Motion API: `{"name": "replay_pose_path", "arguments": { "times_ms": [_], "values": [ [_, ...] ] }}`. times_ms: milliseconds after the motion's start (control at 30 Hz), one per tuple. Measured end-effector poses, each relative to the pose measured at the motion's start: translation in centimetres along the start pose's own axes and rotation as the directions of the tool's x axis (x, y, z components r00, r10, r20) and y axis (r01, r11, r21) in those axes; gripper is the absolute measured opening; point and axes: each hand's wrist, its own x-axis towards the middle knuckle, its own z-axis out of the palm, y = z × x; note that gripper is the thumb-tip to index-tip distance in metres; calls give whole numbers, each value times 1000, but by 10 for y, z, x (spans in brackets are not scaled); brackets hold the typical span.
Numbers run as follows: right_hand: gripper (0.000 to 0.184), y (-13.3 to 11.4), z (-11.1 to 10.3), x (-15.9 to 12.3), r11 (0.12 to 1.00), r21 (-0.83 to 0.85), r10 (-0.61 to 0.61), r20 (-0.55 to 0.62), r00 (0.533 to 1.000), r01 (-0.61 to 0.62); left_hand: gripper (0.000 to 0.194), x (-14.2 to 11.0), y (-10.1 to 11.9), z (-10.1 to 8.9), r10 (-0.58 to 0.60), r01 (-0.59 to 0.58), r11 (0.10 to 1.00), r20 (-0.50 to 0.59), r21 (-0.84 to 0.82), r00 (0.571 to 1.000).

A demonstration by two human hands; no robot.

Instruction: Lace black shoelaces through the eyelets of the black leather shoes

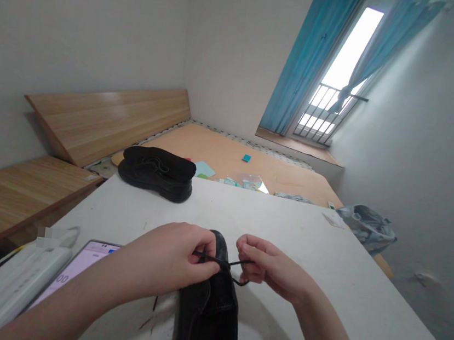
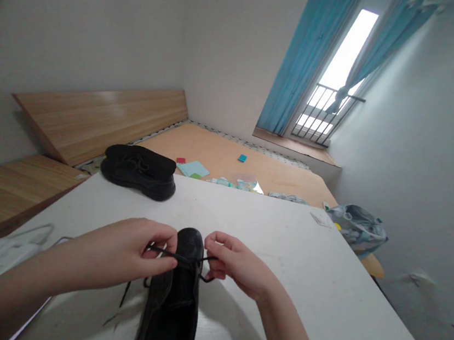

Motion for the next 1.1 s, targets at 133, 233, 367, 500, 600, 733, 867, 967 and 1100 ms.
{"name": "replay_pose_path", "arguments": {
  "times_ms": [133,233,367,500,600,733,867,967,1100],
  "values": [
    [18,-1,-20,-15,798,-600,-59,-160,985,-49,14,-2,-5,0,-22,23,988,-6,155,1000],
    [9,-1,-28,-17,536,-826,-280,-369,886,-175,21,2,-7,3,-93,94,968,-15,233,996],
    [16,-3,-32,-17,602,-765,-493,-581,647,-229,24,11,-11,11,-98,91,970,21,223,995],
    [26,-3,-25,-23,798,-602,-327,-403,855,21,21,18,-14,24,-55,42,982,61,186,997],
    [22,-1,-15,-29,829,-553,-167,-104,980,83,17,19,-13,29,-8,-1,990,63,143,998],
    [42,4,-11,-30,835,-537,-79,91,993,115,18,16,-7,27,59,-62,998,126,26,990],
    [40,11,-12,-18,887,-432,-116,126,985,160,23,13,-5,23,48,-42,996,83,-74,995],
    [33,16,-7,-6,874,-467,-134,40,990,137,31,14,-7,23,56,-34,975,92,-219,994],
    [17,19,1,2,811,-554,-208,23,978,185,31,19,-8,21,93,-76,930,30,-359,995]
  ]
}}
